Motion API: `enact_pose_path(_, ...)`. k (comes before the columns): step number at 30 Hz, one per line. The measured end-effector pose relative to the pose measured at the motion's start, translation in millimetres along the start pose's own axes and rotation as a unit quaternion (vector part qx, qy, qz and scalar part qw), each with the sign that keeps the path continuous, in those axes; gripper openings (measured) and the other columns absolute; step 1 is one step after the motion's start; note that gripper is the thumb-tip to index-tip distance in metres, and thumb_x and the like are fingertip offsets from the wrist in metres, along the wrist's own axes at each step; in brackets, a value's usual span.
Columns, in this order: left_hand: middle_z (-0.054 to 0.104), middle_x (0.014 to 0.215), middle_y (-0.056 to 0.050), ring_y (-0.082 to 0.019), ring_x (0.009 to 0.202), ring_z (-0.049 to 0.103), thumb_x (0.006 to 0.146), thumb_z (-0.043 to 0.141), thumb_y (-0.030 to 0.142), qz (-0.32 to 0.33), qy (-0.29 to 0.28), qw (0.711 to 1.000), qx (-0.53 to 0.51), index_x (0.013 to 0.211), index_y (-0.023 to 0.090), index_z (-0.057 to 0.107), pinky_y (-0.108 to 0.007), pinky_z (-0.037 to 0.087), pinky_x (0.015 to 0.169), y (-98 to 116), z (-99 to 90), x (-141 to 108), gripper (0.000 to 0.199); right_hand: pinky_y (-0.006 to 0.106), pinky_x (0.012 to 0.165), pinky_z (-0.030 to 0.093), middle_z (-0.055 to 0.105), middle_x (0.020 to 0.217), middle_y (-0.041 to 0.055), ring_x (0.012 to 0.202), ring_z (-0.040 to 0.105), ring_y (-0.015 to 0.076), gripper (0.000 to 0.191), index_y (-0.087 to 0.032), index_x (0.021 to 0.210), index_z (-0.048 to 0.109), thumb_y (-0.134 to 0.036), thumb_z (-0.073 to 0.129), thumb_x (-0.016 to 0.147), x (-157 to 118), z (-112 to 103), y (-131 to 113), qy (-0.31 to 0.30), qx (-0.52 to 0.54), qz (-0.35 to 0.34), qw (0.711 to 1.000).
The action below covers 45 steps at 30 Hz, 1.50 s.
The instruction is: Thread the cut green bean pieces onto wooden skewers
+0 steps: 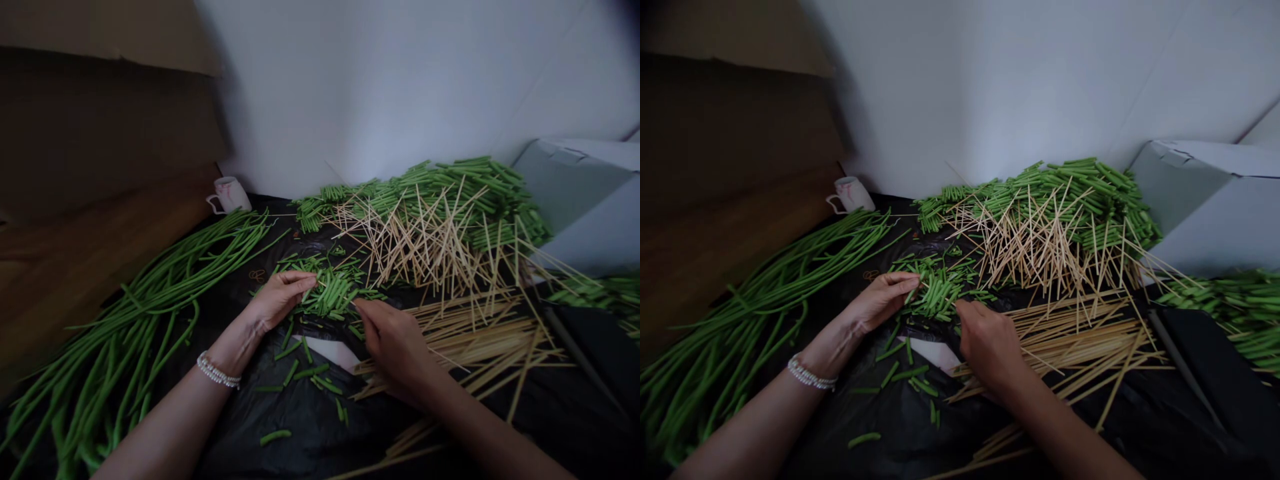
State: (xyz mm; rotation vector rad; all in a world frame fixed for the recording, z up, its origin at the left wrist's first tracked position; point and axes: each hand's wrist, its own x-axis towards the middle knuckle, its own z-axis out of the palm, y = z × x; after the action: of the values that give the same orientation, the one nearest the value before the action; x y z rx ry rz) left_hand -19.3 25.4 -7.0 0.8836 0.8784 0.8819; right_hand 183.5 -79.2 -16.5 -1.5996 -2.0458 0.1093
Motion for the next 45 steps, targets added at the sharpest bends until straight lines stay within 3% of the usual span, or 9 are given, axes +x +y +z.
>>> enact_pose_path(12, 0.074, 0.075, -0.004, -0.011, 0.068, 0.065, 0.056, 0.088, 0.021, -0.027, -0.007, 1.0, 0.003, 0.079, 0.012, 0.075, -0.024, 0.049, 0.071, -2.8, 1.1, -0.8, 0.027, 0.025, 0.074, 0.045, 0.069, 0.085, 0.0057, 0.08, 0.063, 0.0165, 0.028, -0.019, 0.098, 0.064, -0.009, 0.04, 0.088, -0.8, 3.2, -0.9, 0.005, 0.051, 0.001, 0.999)
enact_pose_path(21, 0.073, 0.075, -0.004, -0.012, 0.069, 0.065, 0.054, 0.089, 0.024, -0.003, 0.0, 1.0, 0.005, 0.076, 0.013, 0.075, -0.025, 0.048, 0.073, -7.5, 3.2, 0.1, 0.028, 0.025, 0.072, 0.044, 0.068, 0.081, 0.0044, 0.075, 0.062, 0.0155, 0.026, -0.019, 0.086, 0.063, -0.013, 0.039, 0.091, 1.1, 4.6, -2.5, 0.017, 0.132, 0.01, 0.991)
enact_pose_path(27, 0.072, 0.074, -0.005, -0.013, 0.067, 0.064, 0.056, 0.088, 0.026, -0.005, -0.013, 1.0, 0.027, 0.076, 0.012, 0.074, -0.027, 0.048, 0.073, -9.8, 6.0, -2.5, 0.027, 0.025, 0.072, 0.043, 0.069, 0.082, 0.0044, 0.075, 0.062, 0.0152, 0.026, -0.018, 0.084, 0.063, -0.012, 0.039, 0.091, 1.5, 4.6, -1.9, 0.018, 0.132, 0.011, 0.991)
enact_pose_path(32, 0.071, 0.074, -0.003, -0.011, 0.067, 0.062, 0.057, 0.087, 0.025, 0.008, -0.026, 0.999, 0.039, 0.075, 0.013, 0.074, -0.024, 0.047, 0.072, -8.9, 8.5, -4.3, 0.025, 0.025, 0.075, 0.045, 0.07, 0.088, 0.0051, 0.081, 0.064, 0.016, 0.026, -0.019, 0.089, 0.065, -0.01, 0.04, 0.09, 1.5, 3.2, -2.3, 0.011, 0.102, 0.005, 0.995)
enact_pose_path(36, 0.07, 0.078, -0.005, -0.013, 0.07, 0.061, 0.065, 0.082, 0.036, 0.025, -0.038, 0.998, 0.039, 0.086, 0.014, 0.075, -0.025, 0.047, 0.072, -2.4, 3.7, -1.7, 0.031, 0.027, 0.081, 0.047, 0.071, 0.096, 0.0066, 0.089, 0.065, 0.0169, 0.026, -0.019, 0.098, 0.066, -0.013, 0.041, 0.091, 1.9, 2.6, 1.3, 0.031, 0.09, 0.002, 0.995)
enact_pose_path(42, 0.072, 0.082, -0.006, -0.013, 0.07, 0.058, 0.063, 0.083, 0.037, 0.12, 0.057, 0.974, 0.183, 0.08, 0.015, 0.076, -0.022, 0.043, 0.066, 9.7, -3.1, -0.8, 0.029, 0.03, 0.084, 0.049, 0.071, 0.099, 0.0076, 0.091, 0.066, 0.0179, 0.027, -0.017, 0.107, 0.064, -0.017, 0.041, 0.094, 4.7, 0.5, 9.6, 0.106, 0.087, -0.003, 0.991)
enact_pose_path(45, 0.071, 0.077, -0.003, -0.012, 0.066, 0.056, 0.062, 0.083, 0.034, 0.1, -0.011, 0.977, 0.19, 0.085, 0.017, 0.076, -0.022, 0.041, 0.062, 1.3, 5.3, -5.6, 0.03, 0.029, 0.083, 0.049, 0.07, 0.102, 0.008, 0.092, 0.065, 0.0173, 0.029, -0.017, 0.11, 0.063, -0.014, 0.04, 0.093, 4.6, 0.9, 8.2, 0.09, 0.089, -0.016, 0.992)
